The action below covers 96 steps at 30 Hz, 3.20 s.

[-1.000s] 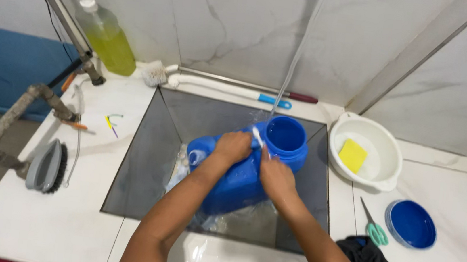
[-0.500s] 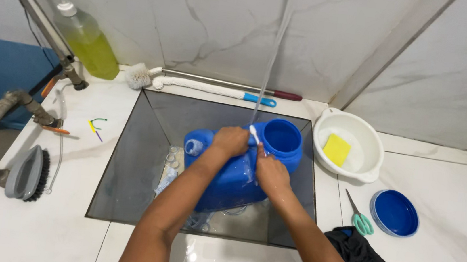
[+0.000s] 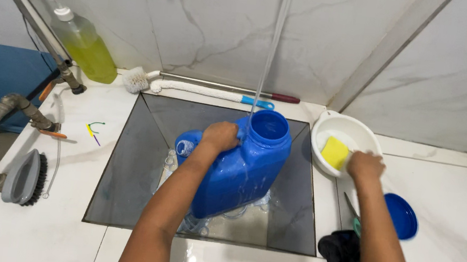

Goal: The person washes a blue plastic container and a pink plastic container in a sink using a sponge and running water. They scrub the exterior and interior, rinse, and then wipe the containers with a cloth. The containers are left open on the counter.

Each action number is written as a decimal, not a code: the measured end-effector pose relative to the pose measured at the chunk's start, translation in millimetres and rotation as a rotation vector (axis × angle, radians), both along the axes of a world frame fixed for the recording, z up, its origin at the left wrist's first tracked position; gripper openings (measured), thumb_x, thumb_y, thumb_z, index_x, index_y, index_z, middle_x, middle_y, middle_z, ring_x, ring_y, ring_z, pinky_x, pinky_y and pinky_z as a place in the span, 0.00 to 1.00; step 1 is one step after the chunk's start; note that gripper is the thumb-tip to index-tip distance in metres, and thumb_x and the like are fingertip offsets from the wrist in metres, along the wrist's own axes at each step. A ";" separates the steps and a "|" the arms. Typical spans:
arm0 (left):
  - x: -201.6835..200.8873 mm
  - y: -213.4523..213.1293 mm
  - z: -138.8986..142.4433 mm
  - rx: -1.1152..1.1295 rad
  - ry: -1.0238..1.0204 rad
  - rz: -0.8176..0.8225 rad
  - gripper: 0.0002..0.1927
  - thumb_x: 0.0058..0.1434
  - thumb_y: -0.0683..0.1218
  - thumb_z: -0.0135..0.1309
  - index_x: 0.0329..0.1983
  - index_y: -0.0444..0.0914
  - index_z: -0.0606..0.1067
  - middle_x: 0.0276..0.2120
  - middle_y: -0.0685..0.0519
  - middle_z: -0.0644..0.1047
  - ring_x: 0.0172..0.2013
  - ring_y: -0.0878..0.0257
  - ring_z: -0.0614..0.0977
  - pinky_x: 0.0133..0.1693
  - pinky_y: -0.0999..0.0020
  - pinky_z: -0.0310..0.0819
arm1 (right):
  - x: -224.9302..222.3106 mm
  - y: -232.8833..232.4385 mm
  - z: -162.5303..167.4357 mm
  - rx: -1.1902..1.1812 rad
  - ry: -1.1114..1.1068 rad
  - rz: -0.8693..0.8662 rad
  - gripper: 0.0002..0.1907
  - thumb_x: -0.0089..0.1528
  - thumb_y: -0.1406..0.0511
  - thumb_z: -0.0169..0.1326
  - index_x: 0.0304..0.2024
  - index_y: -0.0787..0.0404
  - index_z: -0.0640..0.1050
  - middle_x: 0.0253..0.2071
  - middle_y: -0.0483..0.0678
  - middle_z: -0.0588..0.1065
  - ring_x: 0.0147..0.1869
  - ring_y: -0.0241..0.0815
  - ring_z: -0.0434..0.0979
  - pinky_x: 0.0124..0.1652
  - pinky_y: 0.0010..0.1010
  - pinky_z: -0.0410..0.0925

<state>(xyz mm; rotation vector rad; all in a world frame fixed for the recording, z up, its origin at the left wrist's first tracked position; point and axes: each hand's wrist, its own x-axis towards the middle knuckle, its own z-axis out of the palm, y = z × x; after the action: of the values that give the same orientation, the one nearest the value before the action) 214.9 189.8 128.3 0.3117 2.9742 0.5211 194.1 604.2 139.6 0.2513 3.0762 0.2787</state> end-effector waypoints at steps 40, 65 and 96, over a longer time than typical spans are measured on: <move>15.8 -42.4 -29.1 0.059 0.713 -0.078 0.20 0.59 0.44 0.53 0.54 0.31 0.75 0.47 0.41 0.79 0.49 0.47 0.79 0.56 0.53 0.70 | -71.7 -334.1 103.8 -1.797 -0.527 0.080 0.13 0.68 0.72 0.39 0.42 0.75 0.74 0.43 0.60 0.78 0.46 0.51 0.85 0.48 0.34 0.76; 224.0 -272.0 -48.2 0.714 0.029 0.636 0.29 0.70 0.62 0.39 0.54 0.35 0.77 0.49 0.41 0.81 0.51 0.47 0.81 0.55 0.55 0.71 | 139.8 -394.1 58.3 -0.463 0.614 0.876 0.40 0.48 0.54 0.63 0.59 0.66 0.74 0.32 0.54 0.76 0.34 0.54 0.78 0.35 0.46 0.66; 381.5 -497.3 63.9 1.601 -0.224 0.976 0.39 0.63 0.67 0.50 0.66 0.34 0.69 0.57 0.37 0.76 0.51 0.51 0.81 0.51 0.55 0.79 | 148.6 -511.3 224.4 -0.671 0.360 0.239 0.20 0.54 0.52 0.61 0.39 0.59 0.85 0.36 0.63 0.79 0.44 0.67 0.78 0.44 0.53 0.70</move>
<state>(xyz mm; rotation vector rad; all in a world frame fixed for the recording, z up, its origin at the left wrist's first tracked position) 596.3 -307.5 192.2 -1.0466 1.5682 2.5556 342.7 93.0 364.1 -0.1111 3.3034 -0.8739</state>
